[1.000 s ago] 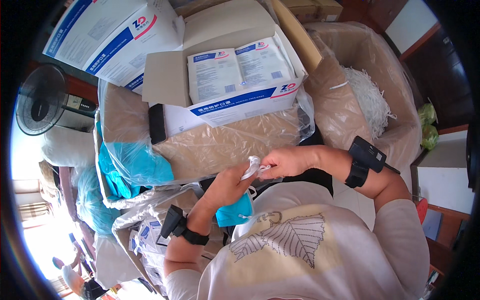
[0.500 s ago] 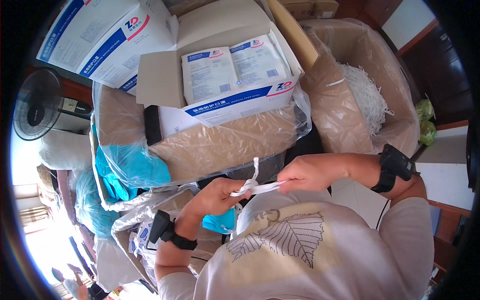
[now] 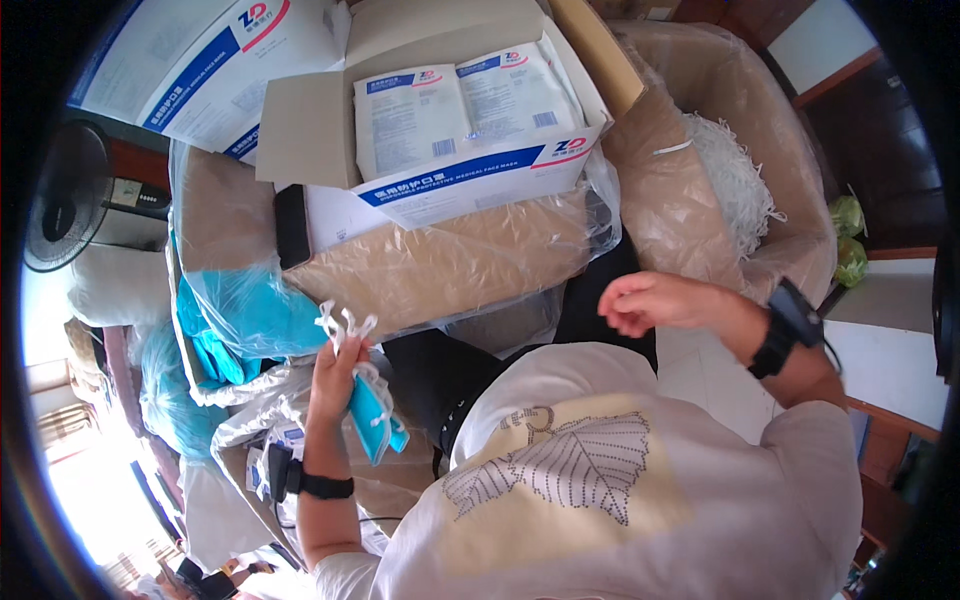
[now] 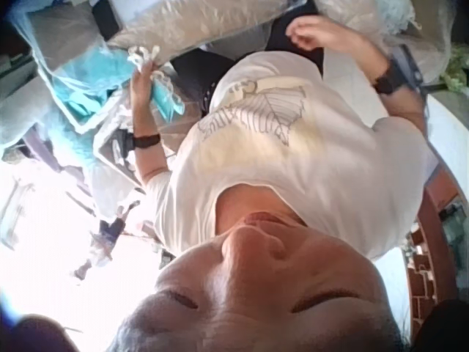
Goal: Checking and folding straps for medical N95-style masks before placing them back into boxes.
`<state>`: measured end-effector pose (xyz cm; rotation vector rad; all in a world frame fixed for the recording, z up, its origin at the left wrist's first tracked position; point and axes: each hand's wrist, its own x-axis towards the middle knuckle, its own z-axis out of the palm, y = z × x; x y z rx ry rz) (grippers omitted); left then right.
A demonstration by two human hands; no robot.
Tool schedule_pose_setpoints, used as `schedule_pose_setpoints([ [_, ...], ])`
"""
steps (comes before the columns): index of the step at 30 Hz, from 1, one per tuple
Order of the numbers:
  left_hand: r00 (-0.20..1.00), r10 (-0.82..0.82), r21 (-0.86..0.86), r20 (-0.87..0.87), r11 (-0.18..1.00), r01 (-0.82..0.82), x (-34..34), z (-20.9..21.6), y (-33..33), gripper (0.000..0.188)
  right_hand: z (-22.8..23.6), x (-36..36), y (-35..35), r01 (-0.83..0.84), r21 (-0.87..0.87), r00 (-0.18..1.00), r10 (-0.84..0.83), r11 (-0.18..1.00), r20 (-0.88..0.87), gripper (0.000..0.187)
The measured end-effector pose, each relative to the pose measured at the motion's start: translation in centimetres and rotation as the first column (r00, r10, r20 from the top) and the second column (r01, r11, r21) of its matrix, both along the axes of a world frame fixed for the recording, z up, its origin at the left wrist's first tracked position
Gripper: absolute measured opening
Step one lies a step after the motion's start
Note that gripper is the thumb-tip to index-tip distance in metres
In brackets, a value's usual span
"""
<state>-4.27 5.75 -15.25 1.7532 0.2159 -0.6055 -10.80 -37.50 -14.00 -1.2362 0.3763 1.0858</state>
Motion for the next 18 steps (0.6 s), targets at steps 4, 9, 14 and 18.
schedule_pose_setpoints([
  [4, 0.998, 0.004, -0.124, 0.064, 0.992, 0.004, 0.4, 0.0, -3.3, 0.036, -9.6, -0.1, 5.2, 0.207, 0.153, 0.966, -0.177, 0.966, -0.188, 0.021],
  [9, 0.984, 0.106, -0.253, 0.143, 0.965, -0.068, 1.0, 1.0, -6.9, 0.045, -13.3, 1.5, 12.5, 0.085, -0.2, 0.992, -0.101, 0.976, -0.07, 0.038],
  [14, 0.938, 0.188, -0.207, 0.291, 0.97, -0.13, 1.6, 1.4, -8.3, 0.048, -8.4, 3.4, 13.8, 0.016, 0.062, 0.98, -0.027, 0.998, 0.195, 0.053],
  [18, 0.886, 0.265, -0.147, 0.382, 0.963, -0.225, 1.7, 1.2, -9.9, 0.052, -1.8, 4.1, 14.6, -0.225, 0.241, 0.826, 0.054, 0.944, 0.562, 0.048],
])
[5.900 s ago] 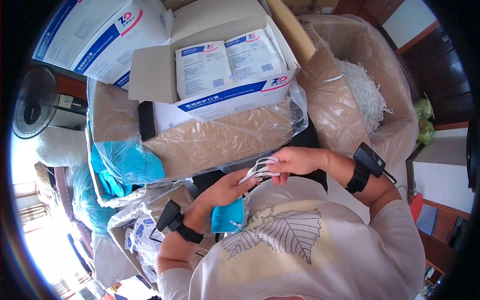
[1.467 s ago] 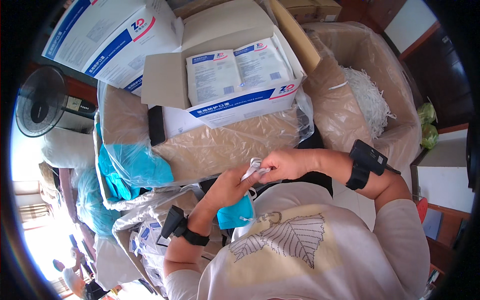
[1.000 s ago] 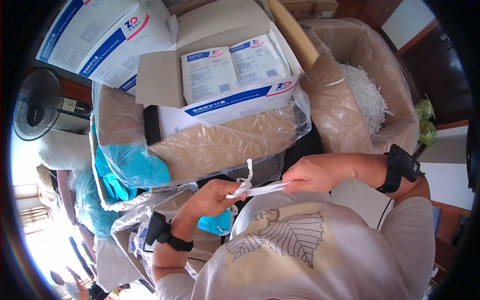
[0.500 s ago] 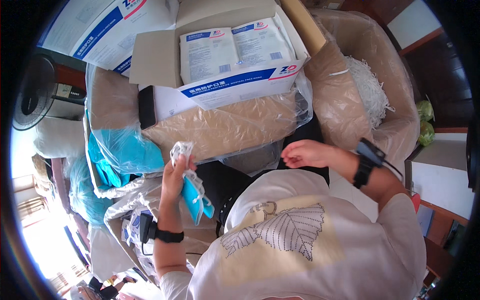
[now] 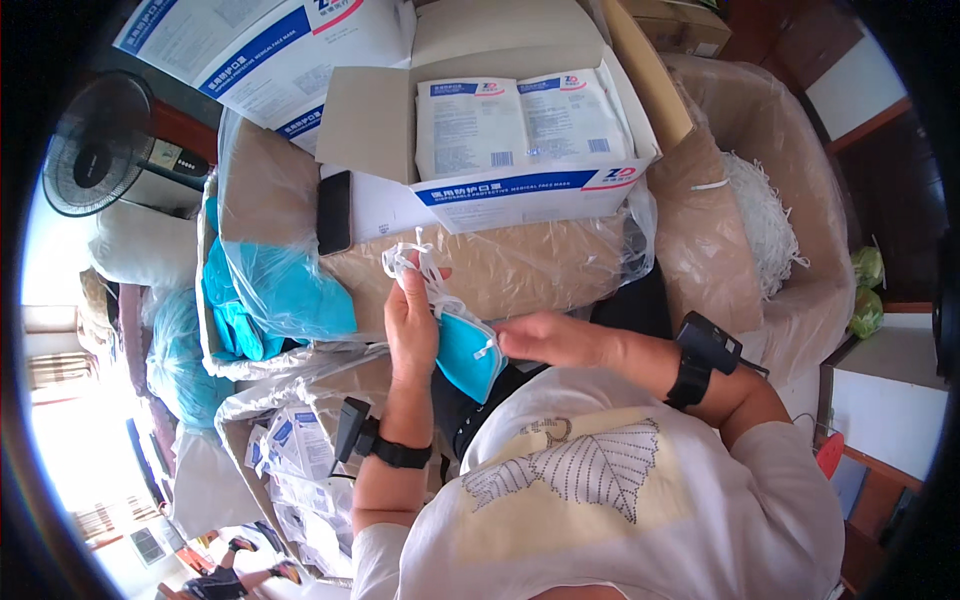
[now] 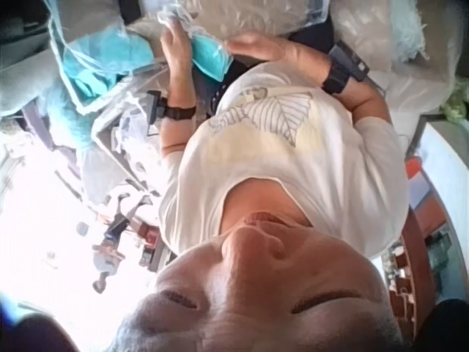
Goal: Checking and folding straps for medical N95-style masks before placing them back into boxes.
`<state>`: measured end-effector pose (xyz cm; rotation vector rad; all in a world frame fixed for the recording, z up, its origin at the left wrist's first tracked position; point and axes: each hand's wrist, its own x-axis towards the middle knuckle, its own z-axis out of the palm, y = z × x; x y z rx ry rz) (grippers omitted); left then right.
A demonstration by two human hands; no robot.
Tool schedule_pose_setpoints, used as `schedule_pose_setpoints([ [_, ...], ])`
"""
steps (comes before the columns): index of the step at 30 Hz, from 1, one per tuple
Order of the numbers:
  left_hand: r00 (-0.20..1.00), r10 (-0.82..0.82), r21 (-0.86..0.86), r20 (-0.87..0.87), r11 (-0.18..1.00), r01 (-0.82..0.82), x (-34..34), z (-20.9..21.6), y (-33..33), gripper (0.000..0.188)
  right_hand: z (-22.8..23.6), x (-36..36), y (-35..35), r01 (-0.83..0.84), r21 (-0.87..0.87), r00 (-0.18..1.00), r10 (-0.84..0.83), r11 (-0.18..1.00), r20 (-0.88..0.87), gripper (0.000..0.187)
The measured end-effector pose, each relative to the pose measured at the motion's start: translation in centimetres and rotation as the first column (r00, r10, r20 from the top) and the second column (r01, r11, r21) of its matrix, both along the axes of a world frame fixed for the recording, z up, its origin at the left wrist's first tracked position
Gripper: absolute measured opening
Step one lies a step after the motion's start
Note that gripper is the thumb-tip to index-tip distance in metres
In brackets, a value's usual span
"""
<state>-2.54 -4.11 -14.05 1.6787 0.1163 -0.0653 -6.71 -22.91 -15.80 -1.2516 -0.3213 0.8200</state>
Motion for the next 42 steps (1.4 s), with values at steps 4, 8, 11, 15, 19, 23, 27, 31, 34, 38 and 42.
schedule_pose_setpoints([
  [4, 0.994, 0.109, -0.019, 0.016, 0.994, -0.109, 0.0, -0.4, -1.5, 0.057, -0.1, -0.1, 1.6, 0.188, -0.064, 0.981, -0.191, 0.98, -0.041, 0.036],
  [8, 0.965, 0.158, -0.39, -0.211, 0.891, -0.231, -1.3, -1.7, -2.9, 0.05, -0.2, -0.2, 1.2, 0.527, -0.072, 0.831, -0.531, 0.847, -0.166, 0.027],
  [11, 0.916, -0.028, -0.429, -0.4, 0.889, -0.161, -3.5, -2.9, -4.3, 0.057, -0.8, -0.2, -0.5, 0.605, -0.107, 0.796, -0.597, 0.789, 0.098, 0.026],
  [15, 0.794, -0.26, -0.61, -0.549, 0.774, -0.169, -5.1, -3.9, -5.8, 0.061, -0.9, -1.1, -2.6, 0.655, -0.063, 0.747, -0.632, 0.753, 0.205, 0.024],
  [19, 0.66, -0.441, -0.691, -0.608, 0.703, -0.166, -4.9, -4.2, -6.6, 0.055, -1.3, -1.7, -4.1, 0.651, 0.0, 0.744, -0.639, 0.759, 0.196, 0.029],
  [23, 0.773, -0.385, -0.682, -0.505, 0.727, -0.084, -4.7, -3.2, -7.1, 0.052, -1.2, -2.3, -5.5, 0.631, 0.048, 0.771, -0.633, 0.774, 0.067, 0.04],
  [27, 0.906, -0.331, -0.681, -0.264, 0.729, 0.068, -4.9, -2.9, -6.4, 0.054, 0.0, -3.7, -6.8, 0.666, -0.06, 0.736, -0.668, 0.744, -0.113, 0.054],
  [31, 0.953, -0.246, -0.642, -0.18, 0.763, 0.076, -5.5, -3.4, -6.4, 0.055, 0.6, -5.2, -6.4, 0.64, -0.126, 0.662, -0.627, 0.758, -0.411, 0.052],
  [34, 0.982, -0.137, -0.612, -0.133, 0.79, 0.028, -6.0, -3.4, -6.9, 0.05, 0.4, -5.0, -5.8, 0.647, -0.048, 0.646, -0.581, 0.761, -0.494, 0.045],
  [38, 0.994, -0.086, -0.381, -0.061, 0.923, 0.057, -6.3, -3.6, -7.0, 0.045, -0.6, -4.7, -4.3, 0.661, -0.058, 0.647, -0.608, 0.748, -0.46, 0.033],
  [42, 0.985, -0.038, -0.371, -0.167, 0.928, -0.027, -6.7, -2.6, -7.5, 0.044, -1.5, -4.9, -2.9, 0.706, -0.149, 0.683, -0.722, 0.692, -0.111, 0.029],
])
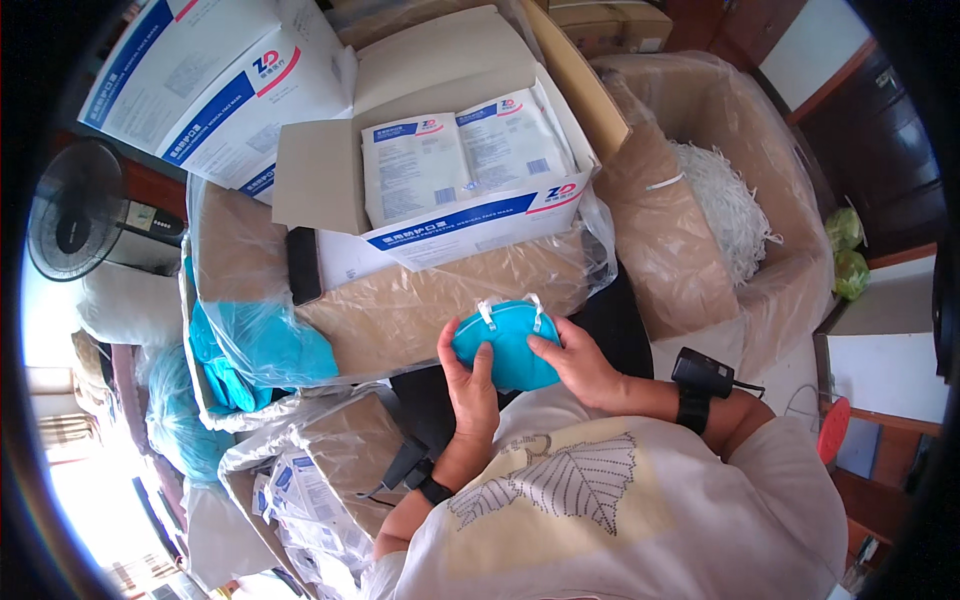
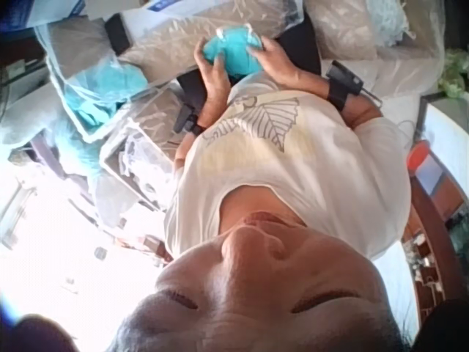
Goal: Checking and folding straps for medical N95-style masks before placing them back into boxes.
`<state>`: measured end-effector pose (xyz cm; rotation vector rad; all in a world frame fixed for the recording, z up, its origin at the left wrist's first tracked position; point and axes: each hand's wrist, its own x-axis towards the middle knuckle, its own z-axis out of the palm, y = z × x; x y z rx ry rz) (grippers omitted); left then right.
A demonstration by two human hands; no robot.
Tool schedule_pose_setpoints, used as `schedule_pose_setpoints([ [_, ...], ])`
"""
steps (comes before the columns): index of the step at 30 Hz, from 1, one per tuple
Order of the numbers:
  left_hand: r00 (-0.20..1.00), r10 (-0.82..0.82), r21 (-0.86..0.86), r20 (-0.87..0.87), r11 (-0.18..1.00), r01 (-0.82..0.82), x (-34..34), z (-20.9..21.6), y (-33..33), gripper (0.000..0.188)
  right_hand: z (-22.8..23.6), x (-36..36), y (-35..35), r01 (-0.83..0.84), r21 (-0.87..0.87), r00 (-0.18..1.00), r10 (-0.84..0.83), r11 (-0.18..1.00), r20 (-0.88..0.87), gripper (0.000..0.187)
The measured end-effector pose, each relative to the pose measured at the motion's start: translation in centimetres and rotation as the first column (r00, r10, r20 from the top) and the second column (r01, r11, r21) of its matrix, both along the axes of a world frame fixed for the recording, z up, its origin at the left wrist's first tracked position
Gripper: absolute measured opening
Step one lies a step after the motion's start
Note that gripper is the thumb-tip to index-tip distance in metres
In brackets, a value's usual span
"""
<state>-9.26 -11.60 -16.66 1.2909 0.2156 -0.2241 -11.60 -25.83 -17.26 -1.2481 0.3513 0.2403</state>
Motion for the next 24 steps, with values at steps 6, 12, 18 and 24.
schedule_pose_setpoints([
  [6, 0.999, 0.028, -0.091, 0.03, 0.996, -0.025, 0.1, -1.0, 0.8, 0.042, 0.5, -0.4, 0.8, 0.092, 0.055, 0.996, -0.091, 0.994, -0.017, 0.037],
  [12, 0.993, -0.014, -0.047, 0.12, 0.999, 0.019, 0.7, -0.5, 1.7, 0.04, 1.5, 0.3, -1.1, -0.128, 0.5, 0.934, 0.274, 0.856, -0.229, 0.037],
  [18, 0.996, -0.002, -0.215, -0.093, 0.976, -0.018, 0.1, -0.7, 1.5, 0.043, 1.7, 2.1, -0.6, -0.173, -0.13, 0.98, 0.184, 0.976, 0.074, 0.029],
  [24, 0.826, -0.332, 0.74, 0.454, 0.657, -0.143, 1.7, 1.2, 2.2, 0.033, 1.8, 2.6, -0.3, -0.121, -0.225, 0.949, 0.179, 0.967, 0.26, 0.026],
])
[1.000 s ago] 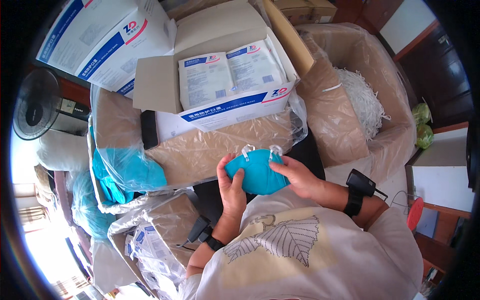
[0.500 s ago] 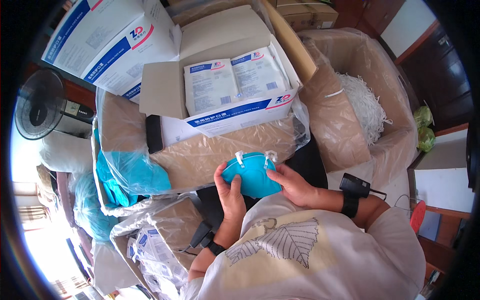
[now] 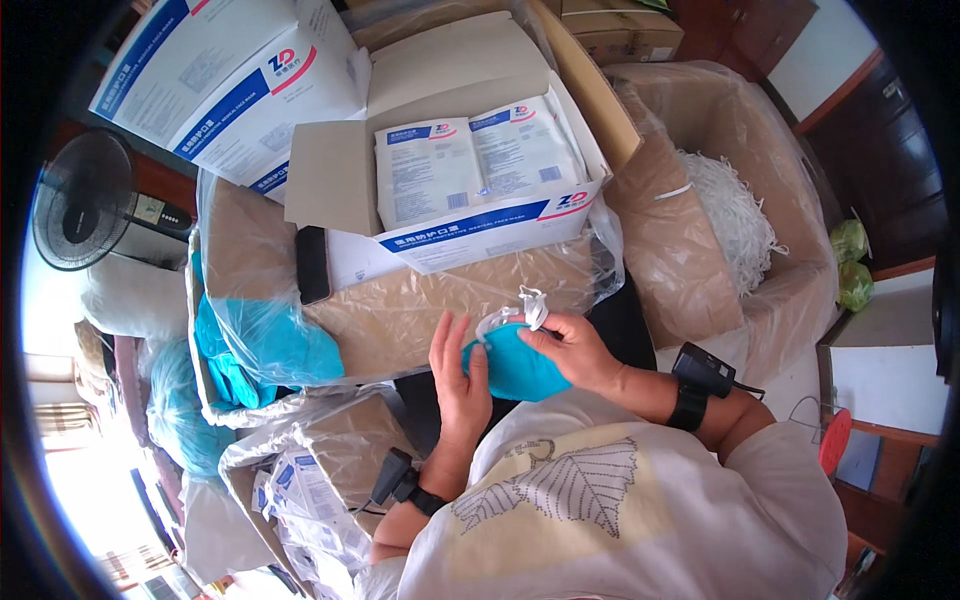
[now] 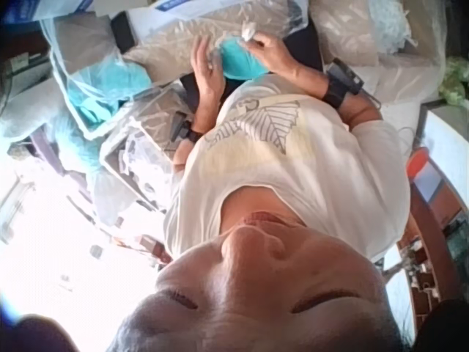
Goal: Checking and folding straps for medical N95-style masks before placing them back into boxes.
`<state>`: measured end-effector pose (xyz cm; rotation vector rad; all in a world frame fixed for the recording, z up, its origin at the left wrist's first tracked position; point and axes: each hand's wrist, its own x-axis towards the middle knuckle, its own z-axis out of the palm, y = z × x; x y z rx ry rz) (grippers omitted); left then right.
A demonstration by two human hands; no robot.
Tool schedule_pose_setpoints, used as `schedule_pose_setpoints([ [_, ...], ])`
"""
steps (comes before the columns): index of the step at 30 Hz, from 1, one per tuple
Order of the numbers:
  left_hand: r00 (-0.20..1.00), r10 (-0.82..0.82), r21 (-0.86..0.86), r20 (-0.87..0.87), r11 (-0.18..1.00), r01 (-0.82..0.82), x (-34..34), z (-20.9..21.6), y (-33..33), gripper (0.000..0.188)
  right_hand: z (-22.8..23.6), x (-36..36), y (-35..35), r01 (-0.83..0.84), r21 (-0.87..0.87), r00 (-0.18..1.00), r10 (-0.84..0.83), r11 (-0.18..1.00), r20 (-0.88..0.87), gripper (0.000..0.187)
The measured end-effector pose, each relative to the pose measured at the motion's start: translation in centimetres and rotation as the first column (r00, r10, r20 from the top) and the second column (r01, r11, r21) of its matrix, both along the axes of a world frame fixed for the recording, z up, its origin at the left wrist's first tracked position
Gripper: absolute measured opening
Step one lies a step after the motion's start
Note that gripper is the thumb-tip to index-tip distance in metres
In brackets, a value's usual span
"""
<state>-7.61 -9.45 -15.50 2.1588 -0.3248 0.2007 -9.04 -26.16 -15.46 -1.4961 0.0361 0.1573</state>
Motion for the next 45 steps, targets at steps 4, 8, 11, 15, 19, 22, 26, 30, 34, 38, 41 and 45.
schedule_pose_setpoints([
  [4, 0.927, -0.299, -0.124, -0.226, 0.953, 0.277, 1.7, 0.9, -1.1, 0.027, 1.0, -0.3, 0.8, 0.0, -0.054, 1.0, 0.001, 0.999, 0.029, 0.025],
  [8, 0.931, -0.185, -0.039, -0.315, 0.983, 0.182, 1.3, -0.1, -1.4, 0.03, 0.9, 0.1, 1.3, 0.146, 0.079, 0.989, -0.144, 0.986, -0.027, 0.026],
  [11, 0.905, -0.137, -0.214, -0.402, 0.975, 0.053, 1.0, -0.7, -1.7, 0.033, 0.9, 1.0, 1.3, 0.145, 0.312, 0.972, -0.077, 0.939, -0.221, 0.027],
  [15, 0.93, -0.031, -0.159, -0.365, 0.987, -0.03, 2.4, -1.8, -0.3, 0.032, 1.3, 1.6, 1.4, -0.135, 0.225, 0.986, 0.108, 0.965, 0.127, 0.025],
  [19, 0.987, -0.055, 0.055, -0.153, 0.996, 0.064, 2.2, -3.1, 1.1, 0.021, 3.4, 1.2, 2.3, -0.164, -0.236, 0.865, 0.254, 0.958, 0.432, 0.015],
  [22, 0.986, -0.127, 0.138, -0.11, 0.98, 0.142, 1.6, -3.2, 1.5, 0.018, 3.8, 1.0, 2.0, -0.319, -0.354, 0.808, 0.447, 0.879, 0.383, 0.013],
  [26, 0.968, 0.127, 0.681, -0.215, 0.73, 0.055, 2.4, -10.5, 5.5, 0.018, 5.8, -0.6, 1.7, -0.374, -0.386, 0.804, 0.503, 0.843, 0.319, 0.012],
  [30, 0.753, 0.526, -0.492, -0.396, 0.571, -0.658, 4.2, -5.6, 12.6, 0.025, 9.6, -0.4, -3.7, -0.11, -0.437, 0.91, 0.267, 0.893, 0.317, 0.016],
  [34, 0.867, -0.408, -0.952, -0.287, 0.023, -0.304, 4.3, -4.2, 12.1, 0.024, 5.8, 3.6, -3.8, -0.005, -0.144, 0.994, 0.021, 0.99, 0.108, 0.025],
  [38, 0.749, -0.662, -0.92, -0.036, -0.271, -0.283, 4.1, -1.3, 7.0, 0.031, 5.3, 4.5, -0.5, -0.135, -0.236, 0.97, 0.176, 0.962, 0.165, 0.028],
  [41, 0.75, -0.634, -0.907, -0.187, -0.181, -0.379, 3.0, 0.9, 4.8, 0.031, 5.7, 5.0, 1.9, -0.156, -0.433, 0.885, 0.32, 0.888, 0.337, 0.035],
  [45, 0.715, -0.683, -0.922, -0.146, -0.167, -0.348, 2.8, 1.3, 3.4, 0.031, 5.6, 5.4, 3.8, -0.253, -0.621, 0.832, 0.495, 0.742, 0.252, 0.041],
])
